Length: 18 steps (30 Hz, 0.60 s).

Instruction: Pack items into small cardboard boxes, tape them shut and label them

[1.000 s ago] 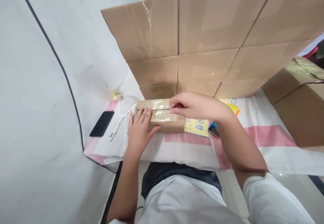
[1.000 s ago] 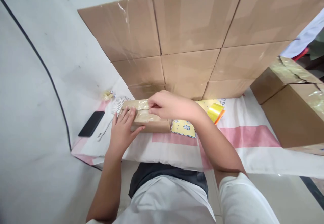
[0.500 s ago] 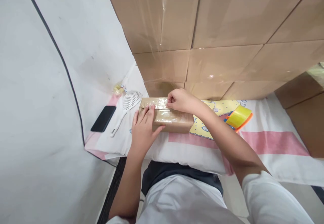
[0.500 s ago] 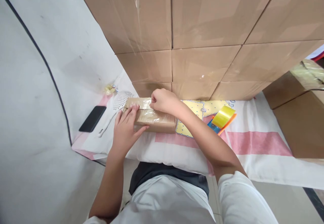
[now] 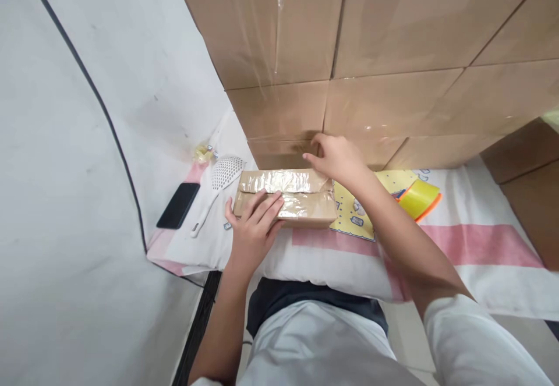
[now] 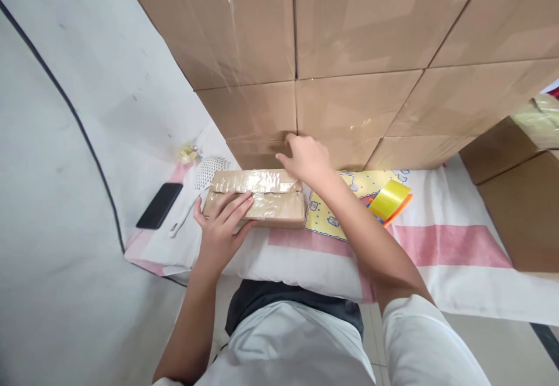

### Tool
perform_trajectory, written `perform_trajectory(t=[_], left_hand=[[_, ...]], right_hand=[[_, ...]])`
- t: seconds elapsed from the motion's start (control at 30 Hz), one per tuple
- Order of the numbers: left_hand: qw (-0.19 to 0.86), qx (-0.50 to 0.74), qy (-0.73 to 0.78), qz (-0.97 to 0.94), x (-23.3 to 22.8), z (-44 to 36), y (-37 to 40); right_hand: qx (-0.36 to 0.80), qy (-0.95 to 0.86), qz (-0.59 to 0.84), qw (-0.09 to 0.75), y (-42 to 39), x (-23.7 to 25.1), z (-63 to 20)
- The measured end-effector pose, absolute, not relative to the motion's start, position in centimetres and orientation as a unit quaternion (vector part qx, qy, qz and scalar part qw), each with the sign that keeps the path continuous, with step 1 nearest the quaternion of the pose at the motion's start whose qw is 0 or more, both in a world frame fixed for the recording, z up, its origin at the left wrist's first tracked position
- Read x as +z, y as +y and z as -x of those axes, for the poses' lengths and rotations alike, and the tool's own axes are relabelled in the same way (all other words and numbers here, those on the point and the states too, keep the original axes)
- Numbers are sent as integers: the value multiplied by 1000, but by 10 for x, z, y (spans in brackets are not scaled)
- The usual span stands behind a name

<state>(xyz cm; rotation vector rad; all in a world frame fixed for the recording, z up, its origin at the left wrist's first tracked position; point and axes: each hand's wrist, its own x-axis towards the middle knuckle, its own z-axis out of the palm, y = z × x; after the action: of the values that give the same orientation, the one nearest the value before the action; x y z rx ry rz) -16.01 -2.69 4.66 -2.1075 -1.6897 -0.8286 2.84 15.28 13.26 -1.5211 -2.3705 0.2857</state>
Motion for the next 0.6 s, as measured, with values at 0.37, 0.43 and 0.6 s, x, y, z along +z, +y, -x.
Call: perform_trajectory(t=[0.37, 0.43, 0.6], left_hand=[[235, -337, -612, 676, 44, 173, -9], [262, -370, -591, 667, 41, 164, -7], [271, -420, -531, 684, 32, 133, -8]], right_hand=[[205, -849, 486, 5, 118, 43, -134], [184, -869, 459, 10, 109, 34, -127], [117, -869, 481, 2, 103, 22, -109]])
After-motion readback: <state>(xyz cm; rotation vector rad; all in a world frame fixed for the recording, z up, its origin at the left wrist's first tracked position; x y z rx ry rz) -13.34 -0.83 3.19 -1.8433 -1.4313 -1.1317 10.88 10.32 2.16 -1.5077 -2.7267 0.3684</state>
